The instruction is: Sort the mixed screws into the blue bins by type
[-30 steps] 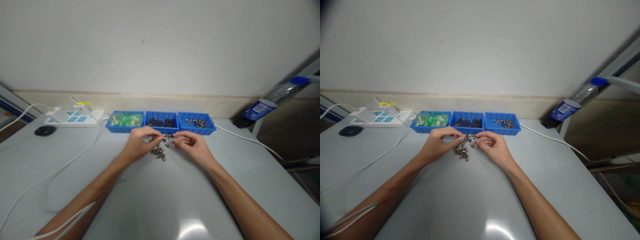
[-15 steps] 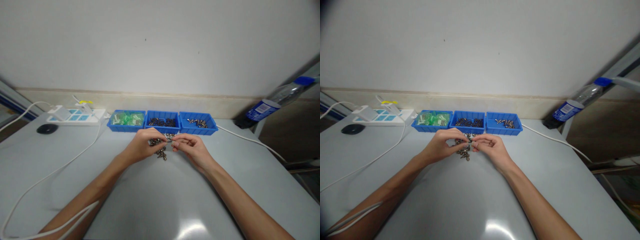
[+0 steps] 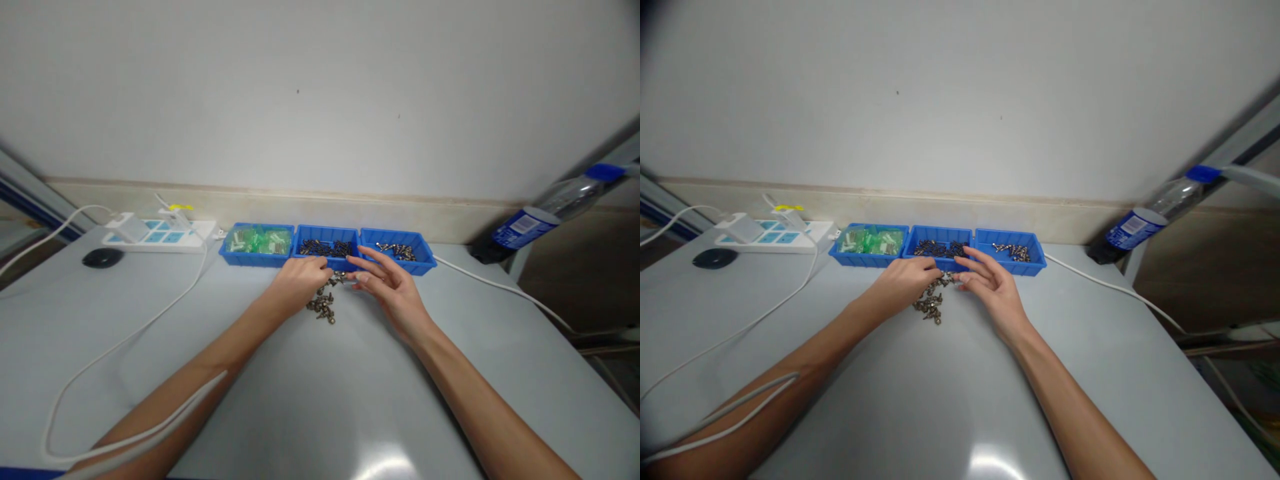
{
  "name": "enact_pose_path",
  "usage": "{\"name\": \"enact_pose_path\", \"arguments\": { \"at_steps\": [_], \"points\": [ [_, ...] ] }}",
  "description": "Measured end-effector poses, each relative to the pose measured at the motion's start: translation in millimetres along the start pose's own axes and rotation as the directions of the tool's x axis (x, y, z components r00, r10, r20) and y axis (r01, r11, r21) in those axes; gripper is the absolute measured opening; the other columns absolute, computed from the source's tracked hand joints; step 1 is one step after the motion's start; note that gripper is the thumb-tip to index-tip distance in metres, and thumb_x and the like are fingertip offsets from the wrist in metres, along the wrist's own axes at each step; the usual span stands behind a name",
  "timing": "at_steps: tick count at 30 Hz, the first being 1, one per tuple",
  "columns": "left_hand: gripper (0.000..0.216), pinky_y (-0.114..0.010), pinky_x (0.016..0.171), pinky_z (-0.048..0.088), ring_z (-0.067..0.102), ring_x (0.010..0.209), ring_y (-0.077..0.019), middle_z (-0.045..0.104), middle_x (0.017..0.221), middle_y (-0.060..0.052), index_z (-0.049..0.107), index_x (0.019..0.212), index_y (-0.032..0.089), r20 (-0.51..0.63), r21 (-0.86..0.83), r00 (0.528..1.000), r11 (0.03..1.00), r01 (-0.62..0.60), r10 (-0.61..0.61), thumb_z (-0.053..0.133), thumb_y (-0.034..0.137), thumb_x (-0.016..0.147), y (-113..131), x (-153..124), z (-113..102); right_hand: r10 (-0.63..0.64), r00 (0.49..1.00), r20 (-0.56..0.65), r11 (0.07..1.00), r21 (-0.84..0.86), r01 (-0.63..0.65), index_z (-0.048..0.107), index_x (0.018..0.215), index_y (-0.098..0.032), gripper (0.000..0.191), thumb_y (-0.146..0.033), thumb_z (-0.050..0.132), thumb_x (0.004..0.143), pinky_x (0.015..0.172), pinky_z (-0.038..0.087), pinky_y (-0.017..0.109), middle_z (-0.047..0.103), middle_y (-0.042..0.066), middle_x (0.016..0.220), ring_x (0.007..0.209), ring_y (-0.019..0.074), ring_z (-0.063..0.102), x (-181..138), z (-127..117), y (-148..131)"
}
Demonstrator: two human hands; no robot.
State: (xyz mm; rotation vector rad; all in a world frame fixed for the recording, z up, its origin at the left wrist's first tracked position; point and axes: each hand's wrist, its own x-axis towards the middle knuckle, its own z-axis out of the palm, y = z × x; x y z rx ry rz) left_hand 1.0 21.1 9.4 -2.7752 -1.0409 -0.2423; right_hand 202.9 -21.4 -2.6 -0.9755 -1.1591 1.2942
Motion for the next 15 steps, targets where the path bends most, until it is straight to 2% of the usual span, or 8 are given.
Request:
{"name": "enact_pose_path", "arguments": {
  "at_steps": [4, 10, 12, 15],
  "points": [
    [0.013, -0.026, 0.062, 0.042, 0.065, 0.075, -0.0181, 0.065, 0.093, -0.008, 0.065, 0.095, 0.016, 0.004, 0.051, 1.0, 0.999, -0.002, 0.002, 0.053, 0.013, 0.093, 2, 2, 3, 0.0, 1.0, 0.01, 1.0, -0.013, 0.0, 0.062, 0.123, -0.025, 0.046, -0.031, 0.075, 0.079, 0.077, 0.055, 0.035, 0.071, 0.01, 0.12, 0.087, 0.0195, 0.071, -1, -3, 2],
    [0.016, -0.026, 0.058, 0.04, 0.065, 0.072, -0.0188, 0.066, 0.098, -0.009, 0.063, 0.099, 0.015, 0.04, 0.082, 0.999, 0.996, 0.03, -0.033, 0.048, 0.01, 0.094, 6, 0, -2, -0.015, 1.0, 0.023, 0.998, -0.063, 0.017, 0.066, 0.114, -0.023, 0.035, -0.031, 0.074, 0.081, 0.072, 0.054, 0.03, 0.075, 0.006, 0.101, 0.076, 0.0156, 0.068, 0, -8, 4],
    [0.014, -0.027, 0.058, 0.04, 0.066, 0.071, -0.0195, 0.068, 0.093, -0.008, 0.063, 0.094, 0.015, 0.013, 0.027, 0.997, 0.997, 0.078, -0.079, 0.05, 0.01, 0.093, 5, -4, -4, -0.039, 0.999, 0.019, 0.99, -0.138, 0.041, 0.069, 0.105, -0.02, 0.027, -0.032, 0.073, 0.081, 0.073, 0.054, 0.031, 0.075, 0.005, 0.09, 0.073, 0.0156, 0.067, 0, -8, 6],
    [0.01, -0.025, 0.062, 0.043, 0.065, 0.071, -0.018, 0.068, 0.08, -0.005, 0.063, 0.087, 0.015, -0.091, -0.195, 0.987, 0.975, 0.109, -0.129, 0.055, 0.013, 0.092, 1, -13, -3, -0.079, 0.996, 0.034, 0.96, -0.267, 0.085, 0.071, 0.098, -0.018, 0.021, -0.031, 0.072, 0.081, 0.076, 0.055, 0.033, 0.073, 0.005, 0.084, 0.075, 0.0169, 0.068, 0, -6, 11]
  ]
}}
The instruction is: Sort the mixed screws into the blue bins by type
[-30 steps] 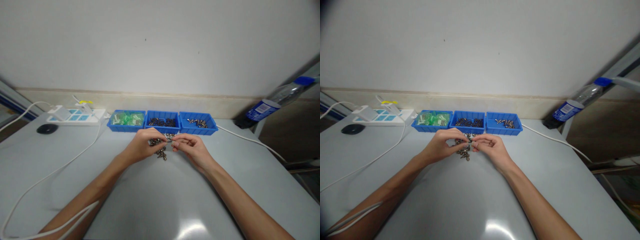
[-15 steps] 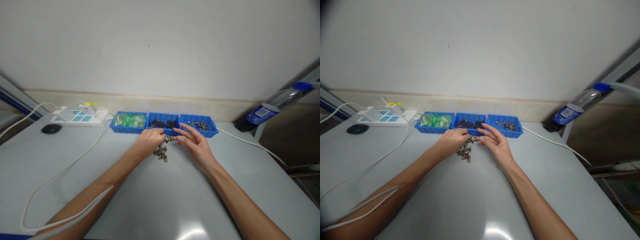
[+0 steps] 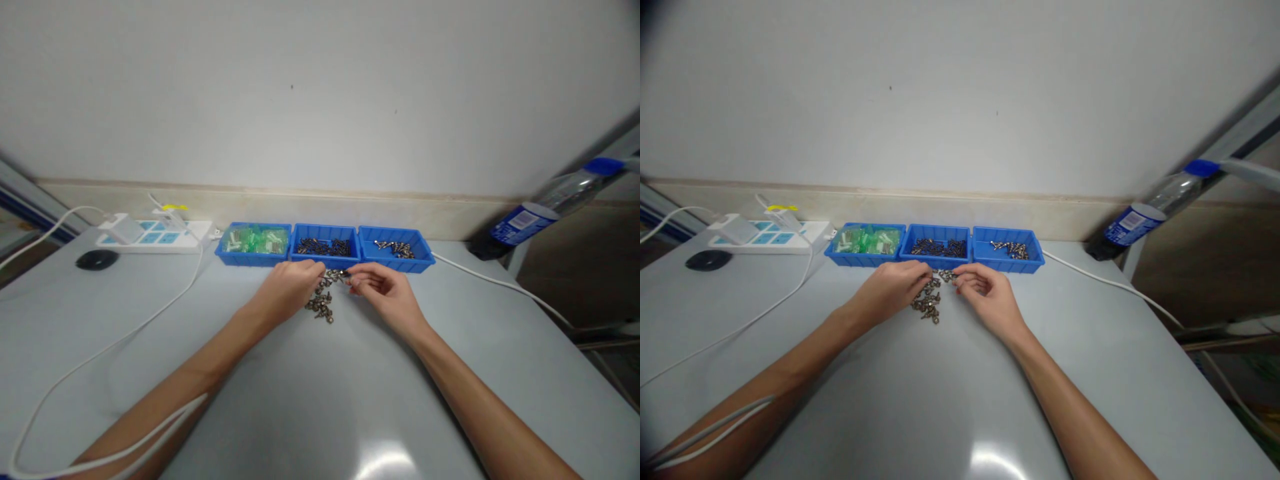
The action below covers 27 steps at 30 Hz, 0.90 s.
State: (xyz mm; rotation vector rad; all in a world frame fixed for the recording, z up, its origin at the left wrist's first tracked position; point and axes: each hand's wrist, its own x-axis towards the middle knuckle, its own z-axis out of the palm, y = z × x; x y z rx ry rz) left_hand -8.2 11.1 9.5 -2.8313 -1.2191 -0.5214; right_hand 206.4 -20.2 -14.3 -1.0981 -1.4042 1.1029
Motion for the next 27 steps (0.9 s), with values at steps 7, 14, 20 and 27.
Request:
{"name": "enact_pose_path", "arguments": {
  "at_steps": [7, 14, 20, 27],
  "points": [
    [0.007, -0.02, 0.06, 0.044, 0.057, 0.058, -0.01, 0.064, 0.067, 0.001, 0.068, 0.08, 0.016, -0.217, -0.34, 0.975, 0.94, -0.027, -0.051, 0.064, 0.011, 0.084, -7, -12, 6, -0.043, 0.997, 0.07, 0.996, -0.077, 0.048, 0.072, 0.101, -0.019, 0.024, -0.03, 0.074, 0.08, 0.076, 0.056, 0.035, 0.075, 0.007, 0.091, 0.079, 0.0187, 0.07, -1, 18, 8],
    [0.008, -0.019, 0.059, 0.044, 0.057, 0.058, -0.0096, 0.065, 0.068, 0.001, 0.07, 0.083, 0.016, -0.204, -0.413, 0.977, 0.91, -0.034, -0.056, 0.066, 0.01, 0.082, -3, -14, 9, 0.114, 0.99, 0.08, 0.987, 0.107, -0.122, 0.075, 0.087, -0.02, 0.023, -0.033, 0.083, 0.069, 0.073, 0.058, 0.031, 0.076, 0.005, 0.082, 0.076, 0.0176, 0.072, 1, 24, 3],
    [0.024, -0.019, 0.061, 0.048, 0.06, 0.061, -0.0097, 0.07, 0.078, 0.001, 0.069, 0.099, 0.018, -0.166, -0.444, 0.98, 0.896, 0.025, -0.11, 0.066, 0.006, 0.078, -10, -18, 6, 0.153, 0.988, 0.035, 0.965, 0.208, -0.157, 0.076, 0.081, -0.019, 0.021, -0.033, 0.085, 0.067, 0.068, 0.057, 0.028, 0.074, 0.002, 0.071, 0.063, 0.0144, 0.068, 6, 21, -7],
    [0.019, -0.02, 0.064, 0.051, 0.063, 0.065, -0.0099, 0.072, 0.081, 0.0, 0.068, 0.094, 0.017, -0.246, -0.474, 0.957, 0.88, 0.02, -0.154, 0.066, 0.005, 0.079, -18, -23, -1, 0.128, 0.972, -0.196, 0.948, 0.312, -0.062, 0.071, 0.111, -0.023, 0.041, -0.032, 0.082, 0.073, 0.086, 0.057, 0.035, 0.077, 0.006, 0.102, 0.089, 0.0193, 0.073, 28, 21, -24]
  ]
}}
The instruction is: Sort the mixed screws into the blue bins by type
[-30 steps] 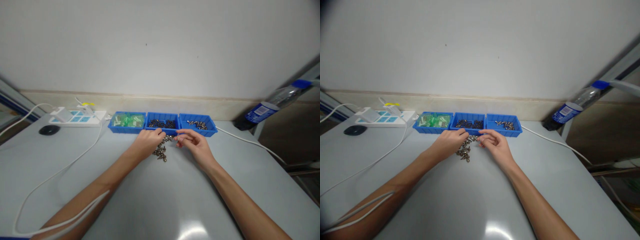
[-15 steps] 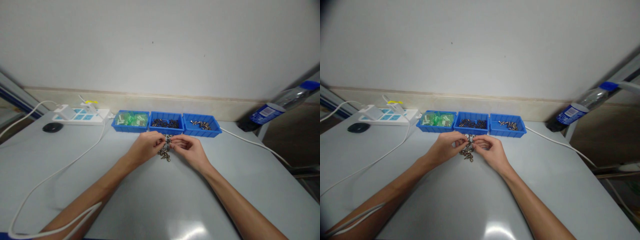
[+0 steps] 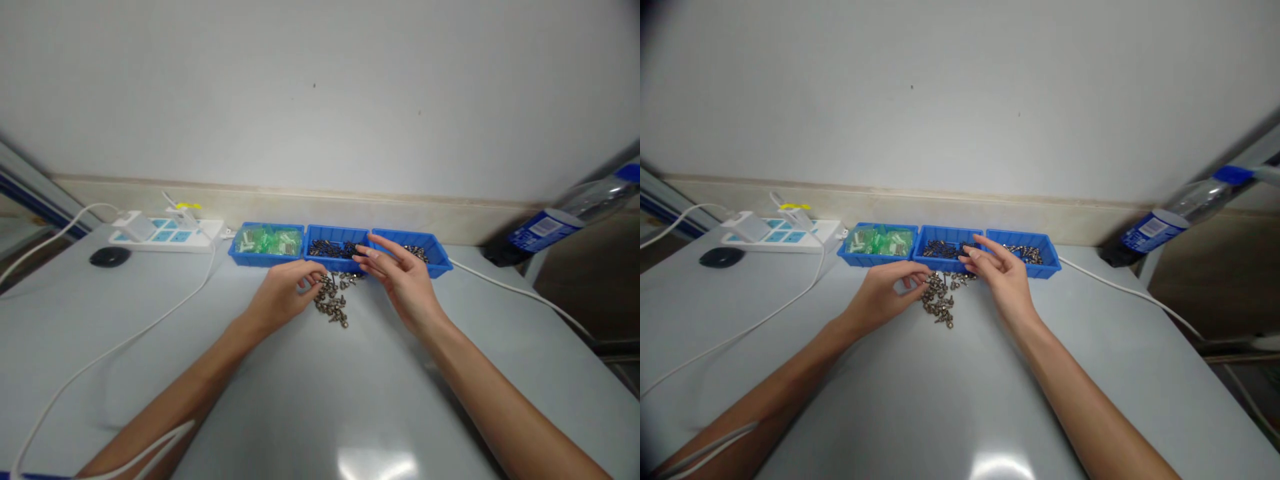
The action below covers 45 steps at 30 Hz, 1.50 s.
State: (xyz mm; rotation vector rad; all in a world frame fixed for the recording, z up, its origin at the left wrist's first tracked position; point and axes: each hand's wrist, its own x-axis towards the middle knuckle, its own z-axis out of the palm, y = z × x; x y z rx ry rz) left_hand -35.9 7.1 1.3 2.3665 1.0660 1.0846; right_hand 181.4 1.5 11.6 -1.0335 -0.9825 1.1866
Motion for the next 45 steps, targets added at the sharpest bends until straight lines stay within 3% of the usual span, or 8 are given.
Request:
{"name": "enact_pose_path", "arguments": {
  "at_steps": [6, 10, 16, 21, 26, 32, 38, 45],
  "points": [
    [0.018, -0.022, 0.067, 0.052, 0.065, 0.069, -0.0114, 0.073, 0.082, -0.001, 0.068, 0.093, 0.017, -0.103, -0.06, 0.994, 0.998, -0.029, 0.022, 0.068, 0.007, 0.079, 6, -2, 0, -0.058, 0.987, 0.148, 0.964, -0.25, 0.094, 0.073, 0.095, -0.018, 0.025, -0.033, 0.077, 0.076, 0.066, 0.057, 0.028, 0.072, 0.002, 0.071, 0.063, 0.0146, 0.068, -15, 3, 12],
    [0.014, -0.022, 0.069, 0.052, 0.066, 0.071, -0.0116, 0.073, 0.083, -0.002, 0.068, 0.093, 0.016, -0.121, -0.046, 0.99, 0.996, -0.072, 0.066, 0.068, 0.009, 0.081, 11, -6, 4, 0.038, 0.955, 0.294, 0.977, -0.213, 0.026, 0.074, 0.102, -0.02, 0.031, -0.033, 0.079, 0.075, 0.078, 0.059, 0.033, 0.077, 0.006, 0.086, 0.08, 0.0189, 0.073, -26, 2, 18],
    [0.009, -0.024, 0.071, 0.053, 0.068, 0.075, -0.013, 0.074, 0.085, -0.003, 0.068, 0.092, 0.017, -0.139, -0.018, 0.984, 0.993, -0.113, 0.109, 0.067, 0.013, 0.084, 17, -8, 8, 0.123, 0.937, 0.326, 0.99, -0.111, -0.091, 0.077, 0.087, -0.021, 0.023, -0.036, 0.083, 0.07, 0.08, 0.06, 0.039, 0.078, 0.005, 0.083, 0.078, 0.0213, 0.075, -27, 1, 18],
    [0.012, -0.022, 0.069, 0.049, 0.065, 0.072, -0.0117, 0.072, 0.083, -0.001, 0.068, 0.094, 0.018, 0.095, -0.017, 0.991, 0.996, -0.092, 0.094, 0.066, 0.012, 0.084, 11, -3, -12, 0.109, 0.955, 0.277, 0.993, -0.08, -0.09, 0.078, 0.088, -0.021, 0.019, -0.031, 0.082, 0.072, 0.083, 0.058, 0.038, 0.077, 0.005, 0.079, 0.074, 0.0193, 0.073, -22, -4, 18],
    [0.007, -0.024, 0.065, 0.044, 0.06, 0.069, -0.0137, 0.067, 0.077, -0.001, 0.067, 0.085, 0.018, 0.308, 0.163, 0.951, 0.986, -0.036, -0.016, 0.065, 0.014, 0.08, -2, -5, -29, -0.035, 0.994, 0.108, 0.999, -0.003, 0.035, 0.072, 0.113, -0.025, 0.039, -0.027, 0.08, 0.075, 0.104, 0.047, 0.044, 0.07, 0.008, 0.124, 0.111, 0.024, 0.068, -18, -7, 14],
    [0.006, -0.026, 0.066, 0.044, 0.059, 0.071, -0.0159, 0.065, 0.076, -0.003, 0.064, 0.079, 0.016, 0.384, 0.238, 0.918, 0.971, 0.003, -0.098, 0.061, 0.012, 0.081, -12, -9, -21, -0.069, 0.988, 0.139, 0.991, -0.105, 0.084, 0.074, 0.101, -0.024, 0.021, -0.03, 0.075, 0.08, 0.084, 0.055, 0.038, 0.075, 0.007, 0.109, 0.089, 0.0206, 0.071, -18, -11, 10],
    [0.01, -0.023, 0.062, 0.046, 0.063, 0.066, -0.0133, 0.068, 0.073, -0.001, 0.066, 0.081, 0.016, 0.296, 0.104, 0.953, 0.994, 0.026, -0.056, 0.059, 0.01, 0.086, -2, -3, -20, 0.01, 0.972, 0.236, 0.96, -0.273, 0.057, 0.075, 0.092, -0.021, 0.019, -0.034, 0.074, 0.079, 0.075, 0.058, 0.034, 0.076, 0.005, 0.082, 0.074, 0.0183, 0.07, -24, -10, 8],
    [0.009, -0.02, 0.069, 0.056, 0.07, 0.07, -0.012, 0.071, 0.077, 0.001, 0.062, 0.087, 0.017, 0.054, -0.267, 0.995, 0.959, 0.091, -0.079, 0.069, 0.015, 0.083, 22, -6, 4, 0.135, 0.902, 0.409, 0.969, -0.243, -0.035, 0.073, 0.101, -0.018, 0.032, -0.034, 0.079, 0.074, 0.072, 0.058, 0.032, 0.076, 0.006, 0.085, 0.075, 0.0187, 0.072, -32, -3, 12]
  ]
}}
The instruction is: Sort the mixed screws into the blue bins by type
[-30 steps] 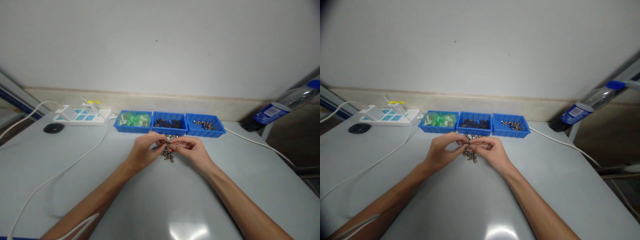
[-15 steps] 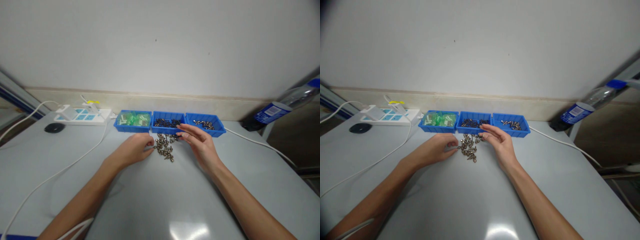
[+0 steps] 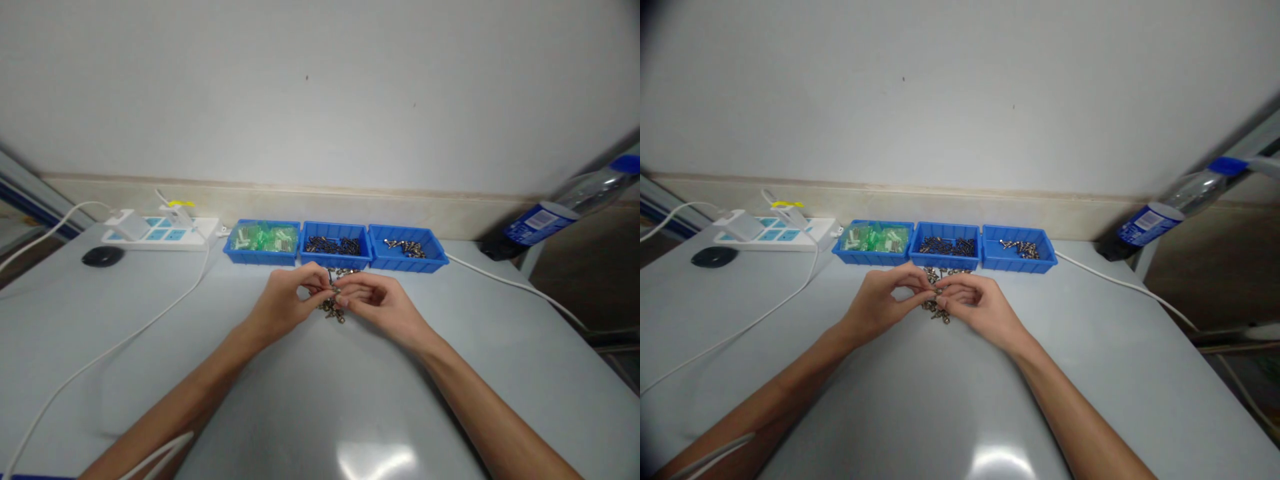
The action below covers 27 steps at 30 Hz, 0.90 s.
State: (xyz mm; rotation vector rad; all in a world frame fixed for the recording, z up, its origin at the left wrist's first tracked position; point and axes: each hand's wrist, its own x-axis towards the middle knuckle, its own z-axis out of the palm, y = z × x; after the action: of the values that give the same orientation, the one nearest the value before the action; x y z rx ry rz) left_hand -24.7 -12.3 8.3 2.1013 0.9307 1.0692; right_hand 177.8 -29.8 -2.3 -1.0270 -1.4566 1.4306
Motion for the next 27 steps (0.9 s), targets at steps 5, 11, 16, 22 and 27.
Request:
{"name": "enact_pose_path", "arguments": {
  "at_steps": [5, 11, 16, 22, 27],
  "points": [
    [0.008, -0.021, 0.071, 0.056, 0.07, 0.073, -0.0124, 0.071, 0.08, 0.0, 0.062, 0.089, 0.017, 0.041, 0.031, 0.999, 0.999, -0.009, 0.008, 0.067, 0.013, 0.085, 0, 1, -1, 0.011, 0.998, -0.063, 0.997, 0.078, -0.006, 0.074, 0.092, -0.019, 0.027, -0.036, 0.081, 0.072, 0.071, 0.058, 0.033, 0.076, 0.005, 0.079, 0.071, 0.0185, 0.072, 2, -3, 0],
    [0.015, -0.031, 0.082, 0.051, 0.061, 0.09, -0.0189, 0.069, 0.094, -0.006, 0.068, 0.096, 0.018, 0.263, 0.42, 0.962, 0.889, -0.184, 0.075, 0.055, 0.011, 0.091, -20, 3, -19, -0.139, 0.805, -0.576, 0.981, 0.032, 0.192, 0.071, 0.105, -0.021, 0.033, -0.034, 0.079, 0.077, 0.086, 0.058, 0.041, 0.077, 0.007, 0.091, 0.088, 0.0231, 0.074, 7, -21, 2],
    [0.014, -0.032, 0.082, 0.049, 0.057, 0.091, -0.0201, 0.066, 0.094, -0.007, 0.068, 0.094, 0.018, 0.328, 0.481, 0.944, 0.853, -0.203, 0.04, 0.056, 0.011, 0.091, -30, 1, -15, -0.175, 0.716, -0.676, 0.969, 0.012, 0.248, 0.064, 0.118, -0.024, 0.04, -0.029, 0.074, 0.08, 0.094, 0.056, 0.046, 0.071, 0.01, 0.118, 0.102, 0.0255, 0.071, 8, -28, 3],
    [0.015, -0.032, 0.083, 0.048, 0.058, 0.09, -0.0199, 0.066, 0.092, -0.006, 0.067, 0.092, 0.017, 0.33, 0.482, 0.942, 0.848, -0.221, 0.058, 0.053, 0.011, 0.093, -28, 3, -6, -0.122, 0.884, -0.452, 0.992, -0.016, 0.129, 0.069, 0.098, -0.02, 0.022, -0.031, 0.071, 0.079, 0.073, 0.058, 0.035, 0.076, 0.008, 0.091, 0.074, 0.0192, 0.072, 7, -10, 3],
    [0.012, -0.032, 0.082, 0.048, 0.057, 0.089, -0.0196, 0.066, 0.093, -0.006, 0.066, 0.096, 0.017, 0.35, 0.475, 0.934, 0.846, -0.244, 0.073, 0.055, 0.014, 0.094, -24, 3, -12, -0.129, 0.936, -0.327, 0.988, -0.125, 0.092, 0.069, 0.097, -0.018, 0.02, -0.028, 0.067, 0.079, 0.069, 0.055, 0.031, 0.073, 0.005, 0.08, 0.07, 0.0174, 0.069, 6, -1, 7]
  ]
}}
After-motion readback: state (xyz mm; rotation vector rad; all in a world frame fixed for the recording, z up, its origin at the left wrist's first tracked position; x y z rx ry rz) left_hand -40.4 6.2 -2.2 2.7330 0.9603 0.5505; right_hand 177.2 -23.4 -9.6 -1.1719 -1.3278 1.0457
